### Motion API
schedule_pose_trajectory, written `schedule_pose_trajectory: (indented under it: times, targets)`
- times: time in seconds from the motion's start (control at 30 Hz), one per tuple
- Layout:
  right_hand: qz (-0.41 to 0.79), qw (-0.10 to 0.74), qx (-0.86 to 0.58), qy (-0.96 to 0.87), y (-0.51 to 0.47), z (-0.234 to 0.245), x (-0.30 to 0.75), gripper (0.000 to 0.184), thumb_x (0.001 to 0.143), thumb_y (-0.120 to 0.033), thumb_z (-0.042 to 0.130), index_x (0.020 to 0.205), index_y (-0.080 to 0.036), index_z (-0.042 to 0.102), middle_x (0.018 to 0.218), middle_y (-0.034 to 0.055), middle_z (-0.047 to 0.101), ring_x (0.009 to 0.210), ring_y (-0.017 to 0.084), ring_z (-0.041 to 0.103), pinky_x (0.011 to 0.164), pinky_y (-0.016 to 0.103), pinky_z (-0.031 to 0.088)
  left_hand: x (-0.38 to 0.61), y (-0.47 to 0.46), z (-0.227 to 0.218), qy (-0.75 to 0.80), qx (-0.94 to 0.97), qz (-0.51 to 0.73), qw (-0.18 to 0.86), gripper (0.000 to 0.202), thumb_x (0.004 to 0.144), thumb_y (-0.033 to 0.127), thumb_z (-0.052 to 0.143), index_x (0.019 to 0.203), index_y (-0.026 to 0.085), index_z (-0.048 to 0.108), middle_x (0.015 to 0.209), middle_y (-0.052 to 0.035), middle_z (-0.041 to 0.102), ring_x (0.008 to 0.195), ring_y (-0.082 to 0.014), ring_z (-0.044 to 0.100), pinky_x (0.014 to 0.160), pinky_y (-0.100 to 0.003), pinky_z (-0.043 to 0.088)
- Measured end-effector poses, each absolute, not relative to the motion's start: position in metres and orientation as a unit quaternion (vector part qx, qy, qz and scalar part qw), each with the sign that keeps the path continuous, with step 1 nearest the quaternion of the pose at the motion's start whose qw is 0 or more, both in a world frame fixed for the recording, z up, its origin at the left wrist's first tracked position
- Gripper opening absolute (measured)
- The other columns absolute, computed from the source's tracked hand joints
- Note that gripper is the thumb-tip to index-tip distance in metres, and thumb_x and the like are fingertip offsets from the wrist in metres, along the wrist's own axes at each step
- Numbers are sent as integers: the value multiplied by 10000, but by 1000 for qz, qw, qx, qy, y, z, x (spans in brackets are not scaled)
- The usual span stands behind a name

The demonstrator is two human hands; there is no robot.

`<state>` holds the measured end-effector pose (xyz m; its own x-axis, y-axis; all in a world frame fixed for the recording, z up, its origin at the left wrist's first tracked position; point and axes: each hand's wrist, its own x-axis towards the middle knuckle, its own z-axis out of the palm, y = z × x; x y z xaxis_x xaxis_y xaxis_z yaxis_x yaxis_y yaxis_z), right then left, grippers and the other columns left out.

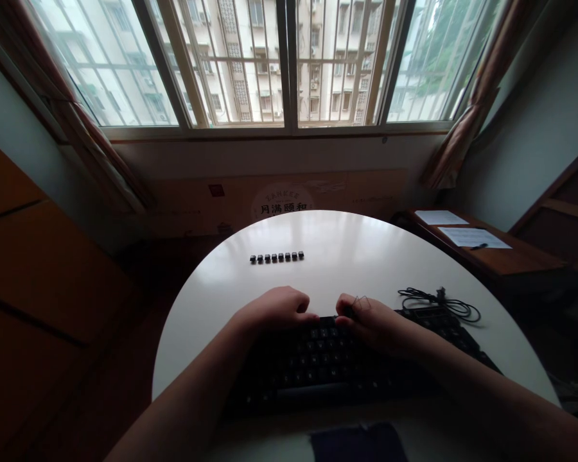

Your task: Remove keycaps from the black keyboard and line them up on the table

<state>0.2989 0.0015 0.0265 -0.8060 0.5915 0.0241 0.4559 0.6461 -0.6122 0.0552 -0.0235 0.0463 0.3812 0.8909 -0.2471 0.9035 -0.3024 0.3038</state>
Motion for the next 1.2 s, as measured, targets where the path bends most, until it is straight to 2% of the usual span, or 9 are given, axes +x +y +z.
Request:
schedule_pose_trajectory:
  times: [0.1, 0.27, 0.43, 0.5, 0.6, 0.67, 0.83, 1.0, 1.2]
  targets:
    - [278, 122, -291, -907, -2, 23, 295, 196, 974, -400, 450, 943, -207, 471, 687, -13, 560, 588, 143, 461, 583, 262, 328, 55, -23, 45, 562, 804, -20, 194, 499, 833, 676, 482, 749, 210, 641, 707, -18, 630, 614, -160, 506, 547, -273, 317]
    - [324, 228, -295, -870, -3, 13, 295, 200, 987, -372, 403, 912, -202, 477, 739, 9, 576, 655, 156, 526, 634, 274, 393, 55, -23, 46, 564, 800, -22, 203, 490, 834, 666, 488, 773, 208, 651, 734, -20, 639, 634, -162, 522, 551, -271, 329]
    - [321, 262, -300, -859, -5, 8, 294, 198, 974, -361, 426, 885, -204, 508, 720, 11, 565, 639, 160, 517, 627, 293, 393, 55, -23, 46, 560, 801, -19, 213, 532, 831, 700, 461, 765, 203, 642, 715, -22, 627, 617, -160, 512, 542, -277, 323]
    - [356, 304, -301, -831, -5, 5, 293, 226, 981, -386, 421, 860, -211, 498, 682, -3, 523, 595, 146, 484, 582, 278, 384, 55, -22, 46, 559, 800, -24, 214, 524, 837, 692, 460, 763, 204, 637, 722, -25, 631, 622, -163, 512, 546, -277, 325]
    - [458, 409, -324, -720, -4, 0, 292, 301, 997, -472, 369, 828, -228, 418, 592, -49, 379, 481, 116, 366, 457, 234, 327, 55, -22, 47, 563, 797, -30, 219, 477, 846, 648, 481, 768, 203, 637, 748, -32, 639, 638, -168, 518, 560, -279, 336]
    - [479, 446, -332, -679, -2, -1, 293, 309, 990, -500, 381, 837, -232, 401, 587, -55, 359, 466, 110, 348, 425, 220, 312, 55, -23, 47, 562, 795, -32, 225, 448, 853, 616, 490, 775, 202, 642, 765, -36, 644, 648, -171, 522, 574, -282, 349]
    - [380, 398, -291, -783, -3, 9, 299, 210, 981, -384, 460, 865, -212, 487, 647, -24, 475, 539, 112, 420, 505, 234, 370, 57, -26, 54, 556, 801, -11, 219, 460, 878, 620, 456, 840, 201, 643, 808, -45, 652, 688, -187, 541, 602, -286, 369]
    - [372, 324, -206, -845, -12, 25, 305, 105, 958, -276, 479, 896, -206, 527, 719, -8, 543, 601, 116, 451, 576, 245, 399, 64, -35, 70, 521, 821, 77, 222, 432, 937, 586, 397, 1032, 222, 609, 980, -48, 657, 837, -206, 572, 663, -279, 396]
    - [358, 304, -154, -869, -15, 31, 304, 125, 937, -202, 416, 935, -209, 541, 757, 10, 572, 615, 126, 470, 596, 262, 399, 72, -41, 75, 488, 837, 88, 232, 335, 981, 455, 363, 938, 208, 585, 895, -37, 629, 794, -186, 559, 658, -275, 400]
